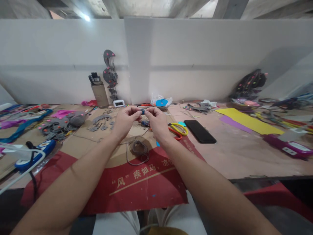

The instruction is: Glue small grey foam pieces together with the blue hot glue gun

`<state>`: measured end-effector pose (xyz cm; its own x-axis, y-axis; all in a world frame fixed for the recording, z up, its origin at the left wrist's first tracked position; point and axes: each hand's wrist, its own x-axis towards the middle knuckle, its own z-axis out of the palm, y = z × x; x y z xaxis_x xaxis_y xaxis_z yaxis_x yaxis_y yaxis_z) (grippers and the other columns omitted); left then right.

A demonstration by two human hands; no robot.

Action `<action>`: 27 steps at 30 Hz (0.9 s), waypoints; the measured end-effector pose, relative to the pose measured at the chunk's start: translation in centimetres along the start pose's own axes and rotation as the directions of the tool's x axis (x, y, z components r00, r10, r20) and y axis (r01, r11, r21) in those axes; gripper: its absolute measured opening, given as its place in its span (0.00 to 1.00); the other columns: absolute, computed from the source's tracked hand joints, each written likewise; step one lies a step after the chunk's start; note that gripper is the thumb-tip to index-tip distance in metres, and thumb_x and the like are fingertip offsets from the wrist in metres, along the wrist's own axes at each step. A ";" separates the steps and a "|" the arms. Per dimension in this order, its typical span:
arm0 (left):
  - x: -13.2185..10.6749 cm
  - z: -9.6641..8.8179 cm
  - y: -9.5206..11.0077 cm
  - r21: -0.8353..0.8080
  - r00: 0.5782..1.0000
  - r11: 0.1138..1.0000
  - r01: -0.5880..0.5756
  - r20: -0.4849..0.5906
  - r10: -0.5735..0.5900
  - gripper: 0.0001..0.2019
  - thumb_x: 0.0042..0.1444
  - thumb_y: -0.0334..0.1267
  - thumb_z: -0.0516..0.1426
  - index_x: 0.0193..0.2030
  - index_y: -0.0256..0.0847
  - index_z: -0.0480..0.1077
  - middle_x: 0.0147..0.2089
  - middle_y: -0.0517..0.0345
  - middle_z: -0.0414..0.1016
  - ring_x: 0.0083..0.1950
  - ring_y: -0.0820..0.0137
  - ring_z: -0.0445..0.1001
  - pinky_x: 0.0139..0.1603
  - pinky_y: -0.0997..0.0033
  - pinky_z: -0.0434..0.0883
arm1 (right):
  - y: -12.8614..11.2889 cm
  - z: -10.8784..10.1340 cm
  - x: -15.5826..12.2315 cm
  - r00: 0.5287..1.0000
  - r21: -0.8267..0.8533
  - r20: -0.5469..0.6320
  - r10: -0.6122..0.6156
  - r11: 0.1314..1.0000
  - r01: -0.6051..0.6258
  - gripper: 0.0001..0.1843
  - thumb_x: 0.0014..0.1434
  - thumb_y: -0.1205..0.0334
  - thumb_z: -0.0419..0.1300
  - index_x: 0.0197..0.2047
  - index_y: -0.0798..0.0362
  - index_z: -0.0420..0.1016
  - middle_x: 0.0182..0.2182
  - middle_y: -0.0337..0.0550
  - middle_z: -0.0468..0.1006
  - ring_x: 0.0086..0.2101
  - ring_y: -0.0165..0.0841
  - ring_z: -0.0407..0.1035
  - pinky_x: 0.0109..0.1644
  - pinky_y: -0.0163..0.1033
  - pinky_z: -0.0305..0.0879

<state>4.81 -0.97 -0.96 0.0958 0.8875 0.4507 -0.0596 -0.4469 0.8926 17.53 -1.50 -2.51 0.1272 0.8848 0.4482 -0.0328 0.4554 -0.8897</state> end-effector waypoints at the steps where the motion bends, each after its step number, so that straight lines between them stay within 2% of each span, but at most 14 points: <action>1: 0.1 -0.1 -0.1 -0.046 0.999 0.998 0.034 0.037 -0.032 0.10 0.45 0.39 0.64 0.33 0.35 0.73 0.28 0.59 0.73 0.28 0.76 0.71 0.33 0.73 0.70 | 0.0 -0.1 0.1 1.000 0.004 0.001 0.014 1.000 -0.014 0.09 0.52 0.56 0.56 0.31 0.53 0.68 0.24 0.34 0.67 0.24 0.25 0.58 0.29 0.32 0.57; 5: 0.5 -0.9 0.1 -0.184 0.964 0.961 0.204 0.208 -0.165 0.13 0.44 0.37 0.65 0.37 0.34 0.76 0.33 0.54 0.77 0.32 0.74 0.74 0.41 0.69 0.72 | -0.1 -0.5 0.3 0.999 -0.006 -0.014 0.038 0.999 -0.038 0.08 0.52 0.57 0.56 0.30 0.53 0.68 0.22 0.32 0.65 0.23 0.25 0.57 0.28 0.32 0.55; 7: 0.5 -1.2 0.4 -0.187 0.940 0.945 0.269 0.267 -0.215 0.15 0.44 0.35 0.64 0.40 0.34 0.76 0.36 0.50 0.78 0.35 0.70 0.76 0.42 0.67 0.72 | -0.3 -0.7 0.4 0.999 -0.031 -0.028 0.043 0.999 -0.044 0.07 0.52 0.58 0.56 0.29 0.53 0.68 0.22 0.32 0.65 0.23 0.25 0.57 0.28 0.33 0.55; 9: 0.5 -1.4 0.7 -0.156 0.929 0.947 0.283 0.291 -0.229 0.15 0.44 0.35 0.64 0.41 0.34 0.76 0.38 0.48 0.78 0.38 0.68 0.77 0.40 0.68 0.73 | -0.6 -0.9 0.4 0.999 -0.075 -0.028 0.031 0.997 -0.033 0.06 0.52 0.60 0.55 0.29 0.53 0.69 0.22 0.33 0.66 0.23 0.25 0.57 0.28 0.33 0.55; 14: 0.4 -1.4 0.9 0.031 0.961 0.991 0.128 0.242 -0.132 0.15 0.45 0.40 0.63 0.40 0.35 0.76 0.35 0.49 0.78 0.33 0.70 0.75 0.29 0.74 0.71 | -1.3 -1.2 0.0 0.996 -0.270 0.012 -0.092 0.958 0.092 0.06 0.52 0.61 0.56 0.29 0.54 0.70 0.22 0.34 0.66 0.24 0.26 0.57 0.30 0.34 0.54; 19: 0.4 -1.2 1.0 0.205 0.980 0.978 0.028 0.189 -0.067 0.12 0.46 0.41 0.63 0.34 0.34 0.75 0.28 0.53 0.76 0.29 0.71 0.74 0.26 0.74 0.71 | -1.4 -1.2 -0.5 0.967 -0.408 0.064 -0.247 0.878 0.251 0.05 0.54 0.62 0.55 0.31 0.54 0.69 0.26 0.37 0.69 0.27 0.27 0.60 0.33 0.35 0.56; 23: 0.3 -1.1 0.9 0.177 0.988 0.984 0.023 0.144 -0.049 0.11 0.47 0.40 0.62 0.33 0.33 0.74 0.27 0.53 0.76 0.28 0.71 0.75 0.29 0.72 0.73 | -1.1 -1.1 -0.6 0.929 -0.451 0.084 -0.361 0.818 0.358 0.04 0.55 0.64 0.55 0.34 0.54 0.69 0.31 0.41 0.70 0.30 0.29 0.62 0.35 0.35 0.58; 27: 0.2 -0.9 0.9 0.116 0.998 0.993 0.032 0.053 -0.039 0.10 0.46 0.39 0.62 0.31 0.33 0.72 0.26 0.56 0.74 0.27 0.72 0.74 0.29 0.72 0.74 | -1.1 -0.9 -0.8 0.929 -0.464 0.090 -0.359 0.810 0.358 0.03 0.56 0.63 0.55 0.32 0.53 0.68 0.30 0.41 0.71 0.30 0.30 0.62 0.35 0.36 0.58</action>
<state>3.83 -1.09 -0.13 0.1506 0.8970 0.4156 0.0588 -0.4278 0.9020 18.39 -2.77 -2.00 0.0411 0.6675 0.7435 0.4792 0.6398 -0.6009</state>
